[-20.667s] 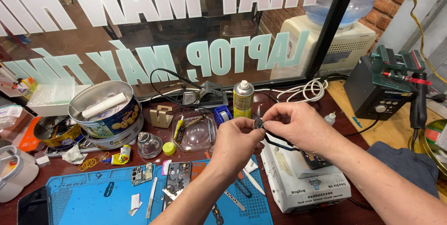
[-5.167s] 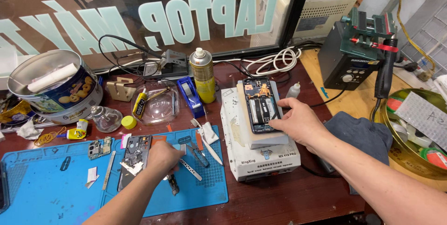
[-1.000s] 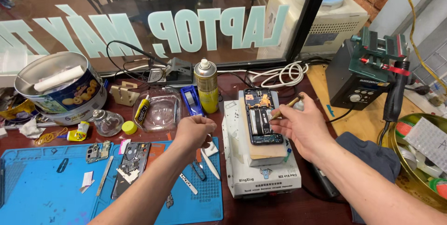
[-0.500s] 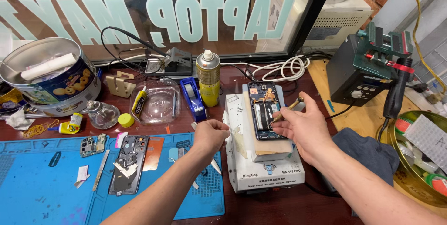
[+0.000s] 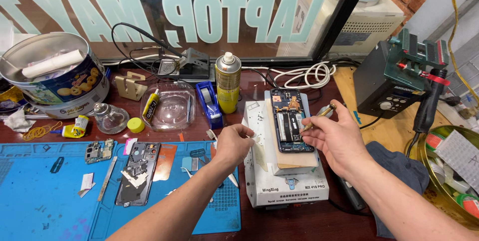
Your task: The person cleans a small electronic component with a cotton swab, then places it into a disassembled mobile device chassis. They use a small tool to press and adjust internal parts, then connect a ribbon cable to the motherboard.
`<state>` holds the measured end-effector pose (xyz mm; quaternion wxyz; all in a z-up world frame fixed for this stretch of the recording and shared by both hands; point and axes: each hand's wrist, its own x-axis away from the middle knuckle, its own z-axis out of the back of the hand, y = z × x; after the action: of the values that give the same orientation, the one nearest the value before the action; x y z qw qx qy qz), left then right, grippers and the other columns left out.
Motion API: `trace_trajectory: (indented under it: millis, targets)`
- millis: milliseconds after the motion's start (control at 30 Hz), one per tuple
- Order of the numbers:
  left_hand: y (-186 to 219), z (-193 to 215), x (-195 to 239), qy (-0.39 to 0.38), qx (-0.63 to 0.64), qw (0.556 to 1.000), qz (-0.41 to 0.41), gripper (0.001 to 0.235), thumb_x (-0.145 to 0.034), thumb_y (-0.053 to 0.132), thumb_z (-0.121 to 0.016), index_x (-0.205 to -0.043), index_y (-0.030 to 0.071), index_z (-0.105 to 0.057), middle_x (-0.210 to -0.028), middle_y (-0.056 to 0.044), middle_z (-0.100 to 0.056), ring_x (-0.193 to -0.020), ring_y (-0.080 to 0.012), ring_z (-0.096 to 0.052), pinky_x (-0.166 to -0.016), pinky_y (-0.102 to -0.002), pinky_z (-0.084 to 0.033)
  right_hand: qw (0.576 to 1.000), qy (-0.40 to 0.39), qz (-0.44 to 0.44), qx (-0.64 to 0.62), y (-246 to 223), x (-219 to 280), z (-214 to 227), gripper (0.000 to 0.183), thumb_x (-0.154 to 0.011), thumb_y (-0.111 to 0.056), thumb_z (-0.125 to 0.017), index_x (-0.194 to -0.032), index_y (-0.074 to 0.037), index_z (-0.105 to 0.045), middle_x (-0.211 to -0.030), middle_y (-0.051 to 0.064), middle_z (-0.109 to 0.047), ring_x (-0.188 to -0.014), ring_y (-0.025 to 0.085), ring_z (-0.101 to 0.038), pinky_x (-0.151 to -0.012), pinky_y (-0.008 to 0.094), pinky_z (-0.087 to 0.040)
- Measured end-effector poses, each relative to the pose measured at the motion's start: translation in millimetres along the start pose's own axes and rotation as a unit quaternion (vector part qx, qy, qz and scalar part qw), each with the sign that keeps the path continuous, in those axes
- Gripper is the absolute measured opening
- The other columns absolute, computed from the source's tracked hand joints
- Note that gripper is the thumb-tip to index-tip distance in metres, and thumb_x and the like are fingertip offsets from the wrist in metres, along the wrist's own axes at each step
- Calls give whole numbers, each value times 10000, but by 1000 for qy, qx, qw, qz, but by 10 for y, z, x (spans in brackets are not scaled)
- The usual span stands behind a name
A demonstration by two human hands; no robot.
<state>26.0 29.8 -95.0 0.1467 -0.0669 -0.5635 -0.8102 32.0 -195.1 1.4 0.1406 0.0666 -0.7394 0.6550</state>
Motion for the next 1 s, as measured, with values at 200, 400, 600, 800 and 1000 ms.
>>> trace_trajectory:
  millis: [200, 400, 600, 800, 1000]
  targets:
    - [15, 56, 69, 4, 8, 1000, 7, 225, -801, 66, -750, -1023, 27, -758, -848, -47, -742, -707, -116, -677, -633, -279, -542, 1000, -9, 5, 2, 6, -38, -57, 909, -890, -40, -604, -1650, -135, -115, -979, 151, -696, -759, 205, -664, -666, 337, -562]
    - [167, 64, 167, -31, 29, 993, 112, 232, -902, 222, -753, -1030, 55, -656, -838, -69, -703, -683, -131, -688, -594, -293, -597, 1000, -14, 3, 1, -32, -61, -110, 864, -893, -45, -607, -1640, -118, -179, -971, 145, -690, -754, 199, -663, -655, 339, -560]
    - [241, 80, 170, -16, 46, 989, 139, 183, -850, 157, -776, -945, 49, -662, -836, -66, -732, -666, -136, -693, -577, -291, -570, 1000, -5, -3, 6, -31, -48, -122, 876, -895, -40, -602, -1639, -131, -148, -984, 151, -693, -762, 201, -660, -667, 345, -562]
    - [233, 61, 136, -8, 44, 992, 122, 187, -823, 124, -786, -912, 54, -637, -822, -70, -723, -662, -137, -685, -576, -312, -574, 1000, 1, -4, 3, -17, -59, -117, 880, -890, -35, -604, -1637, -130, -148, -979, 157, -689, -766, 210, -661, -671, 348, -563]
    - [230, 59, 99, -2, 53, 993, 107, 155, -837, 110, -771, -878, 50, -634, -768, -58, -700, -632, -133, -657, -554, -303, -541, 1000, 5, -4, 4, -2, -75, -73, 880, -895, -50, -610, -1641, -138, -152, -983, 157, -693, -765, 208, -661, -672, 342, -559]
